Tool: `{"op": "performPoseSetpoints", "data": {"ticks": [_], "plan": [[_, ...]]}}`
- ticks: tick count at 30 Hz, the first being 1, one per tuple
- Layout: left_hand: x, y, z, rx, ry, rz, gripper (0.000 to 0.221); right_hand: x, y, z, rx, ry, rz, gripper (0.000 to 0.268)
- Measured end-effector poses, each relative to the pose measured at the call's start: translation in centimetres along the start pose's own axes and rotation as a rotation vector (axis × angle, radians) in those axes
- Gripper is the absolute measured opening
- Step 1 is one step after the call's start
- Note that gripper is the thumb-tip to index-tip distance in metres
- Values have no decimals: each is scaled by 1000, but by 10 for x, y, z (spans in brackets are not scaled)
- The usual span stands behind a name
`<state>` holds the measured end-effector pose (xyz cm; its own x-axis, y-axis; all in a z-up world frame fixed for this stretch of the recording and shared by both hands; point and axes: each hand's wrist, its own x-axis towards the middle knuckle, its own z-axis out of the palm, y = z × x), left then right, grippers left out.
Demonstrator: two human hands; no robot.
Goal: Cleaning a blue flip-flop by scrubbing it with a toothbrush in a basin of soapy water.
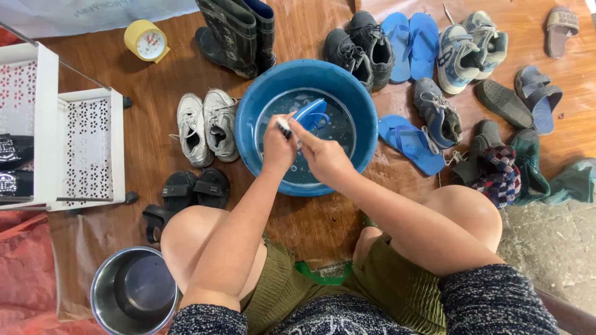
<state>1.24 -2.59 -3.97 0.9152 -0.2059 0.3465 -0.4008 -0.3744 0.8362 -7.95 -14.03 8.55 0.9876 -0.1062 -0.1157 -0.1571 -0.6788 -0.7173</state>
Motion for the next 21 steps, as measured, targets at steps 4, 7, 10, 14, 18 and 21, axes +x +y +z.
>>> {"op": "performPoseSetpoints", "data": {"ticks": [4, 7, 10, 14, 18, 21], "plan": [[2, 14, -10, -26, -70, -85, 32, 24, 34, 4, 10, 100, -62, 53], [6, 25, -20, 15, -115, -78, 41, 38, 49, -3, -37, 95, 18, 56], [7, 25, -22, 39, -144, -136, 38, 31, 34, -7, 57, 42, 55, 56], [7, 16, -24, 52, -182, -207, 40, 12, 4, -7, 126, -17, 88, 56], [3, -1, -16, 52, -149, -193, 41, 3, 7, 7, -111, 1, -25, 58], [4, -5, -12, 160, -192, -207, 38, 14, 12, 6, -60, 13, -11, 60]]}}
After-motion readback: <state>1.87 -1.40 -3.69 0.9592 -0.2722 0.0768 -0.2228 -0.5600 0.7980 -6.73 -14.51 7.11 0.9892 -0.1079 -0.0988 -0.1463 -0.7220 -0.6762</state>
